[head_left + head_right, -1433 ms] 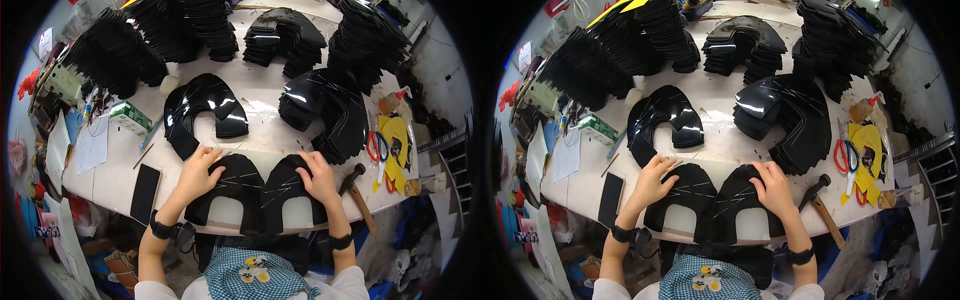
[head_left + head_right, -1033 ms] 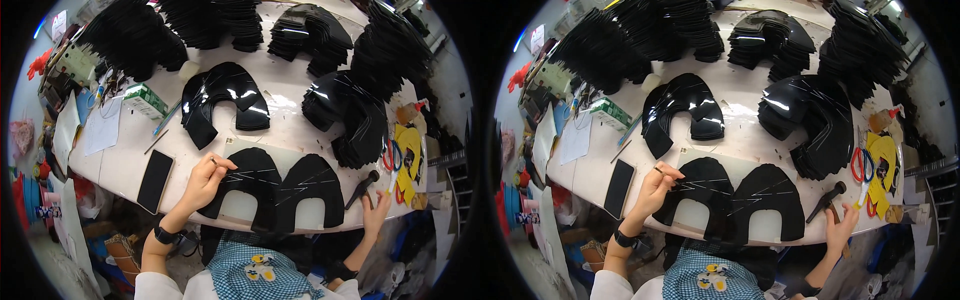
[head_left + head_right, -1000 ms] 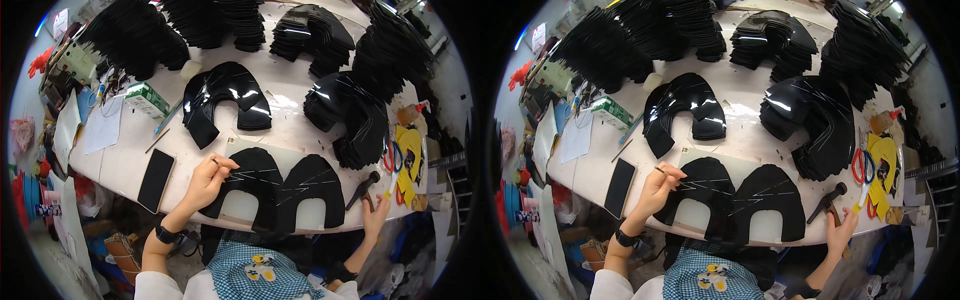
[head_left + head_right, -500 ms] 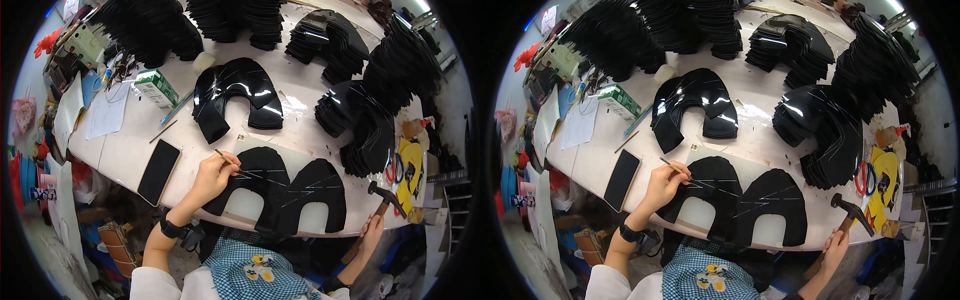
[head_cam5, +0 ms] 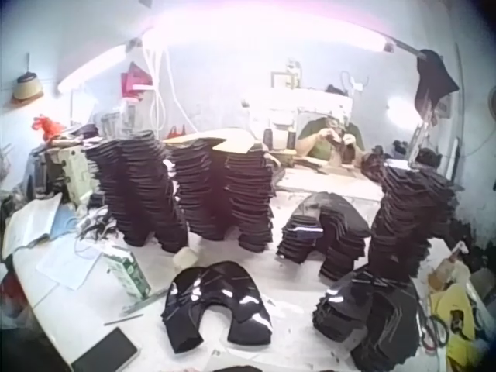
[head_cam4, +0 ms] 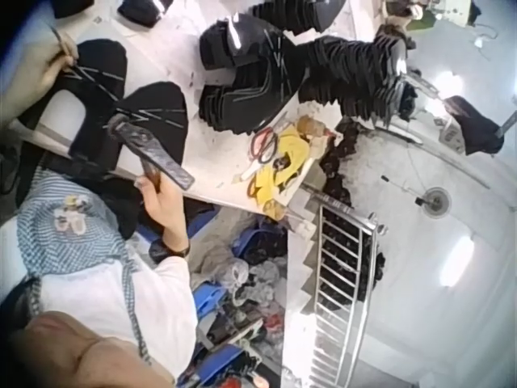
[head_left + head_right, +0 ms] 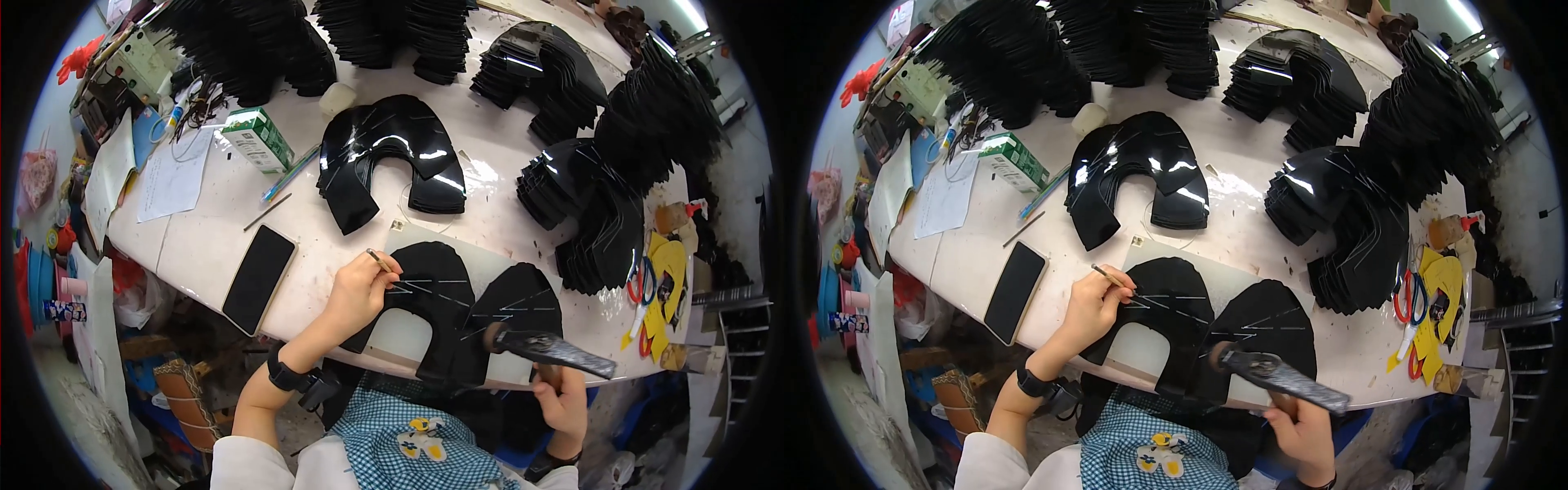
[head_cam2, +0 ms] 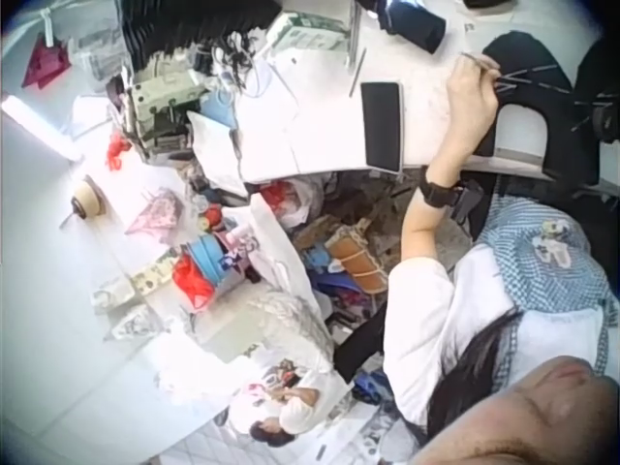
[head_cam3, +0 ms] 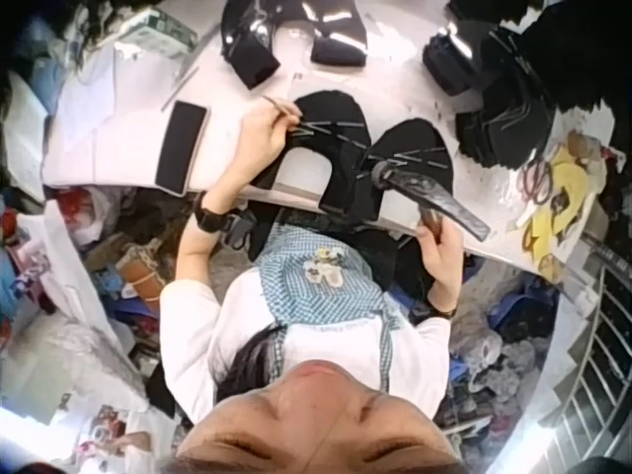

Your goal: The recorder is seen assembling shoe uppers by gluing and hammering individual components onto a base piece.

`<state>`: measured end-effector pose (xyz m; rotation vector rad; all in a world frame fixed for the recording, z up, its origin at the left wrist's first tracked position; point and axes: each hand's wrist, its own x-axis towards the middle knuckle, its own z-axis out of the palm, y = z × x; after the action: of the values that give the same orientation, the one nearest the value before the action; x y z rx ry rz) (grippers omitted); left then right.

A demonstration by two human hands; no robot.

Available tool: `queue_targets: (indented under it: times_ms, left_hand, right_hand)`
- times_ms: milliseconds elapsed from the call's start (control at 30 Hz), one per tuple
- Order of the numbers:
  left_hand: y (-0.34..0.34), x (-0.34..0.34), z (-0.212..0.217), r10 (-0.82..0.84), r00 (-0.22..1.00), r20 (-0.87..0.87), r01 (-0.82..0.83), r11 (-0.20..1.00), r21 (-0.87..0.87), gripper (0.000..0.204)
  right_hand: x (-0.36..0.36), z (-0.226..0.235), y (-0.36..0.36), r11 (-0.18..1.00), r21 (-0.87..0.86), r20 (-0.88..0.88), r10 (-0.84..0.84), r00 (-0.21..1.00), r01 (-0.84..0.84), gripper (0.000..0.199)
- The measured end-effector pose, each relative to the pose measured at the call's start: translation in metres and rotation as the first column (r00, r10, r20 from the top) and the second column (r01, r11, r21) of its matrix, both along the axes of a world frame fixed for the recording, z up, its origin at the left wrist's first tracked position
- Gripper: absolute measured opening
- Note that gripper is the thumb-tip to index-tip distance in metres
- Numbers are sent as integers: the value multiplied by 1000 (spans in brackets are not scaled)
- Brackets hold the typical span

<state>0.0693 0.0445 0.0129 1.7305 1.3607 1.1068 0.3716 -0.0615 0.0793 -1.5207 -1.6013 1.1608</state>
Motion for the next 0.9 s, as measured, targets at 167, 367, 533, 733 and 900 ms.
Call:
queue_targets:
  times_ms: [167, 367, 533, 733, 900]
  left_hand:
    - [-6, 7, -3, 0, 997, -75, 12, 987, 159, 14]
    - [-13, 13, 1, -21, 981, -191, 41, 994, 103, 16]
    - [-17, 10, -4, -41, 970, -239, 87, 979, 185, 25]
    - [-4, 1, -6, 105, 985, 139, -92, 991, -98, 10]
    - [-9, 9, -1, -27, 1000, -17, 29, 991, 133, 13]
  right_hand:
    - [-45, 29, 44, 938, 115, 213, 297, 931, -326, 28]
    - [-72, 63, 74, 834, 535, -473, 427, 770, -133, 16]
    - [-89, 63, 103, 768, 83, 453, 538, 711, -634, 25]
    - [-54, 69, 82, 866, 85, 353, 435, 828, -492, 30]
    - [-41, 50, 62, 931, 66, 293, 327, 899, -360, 23]
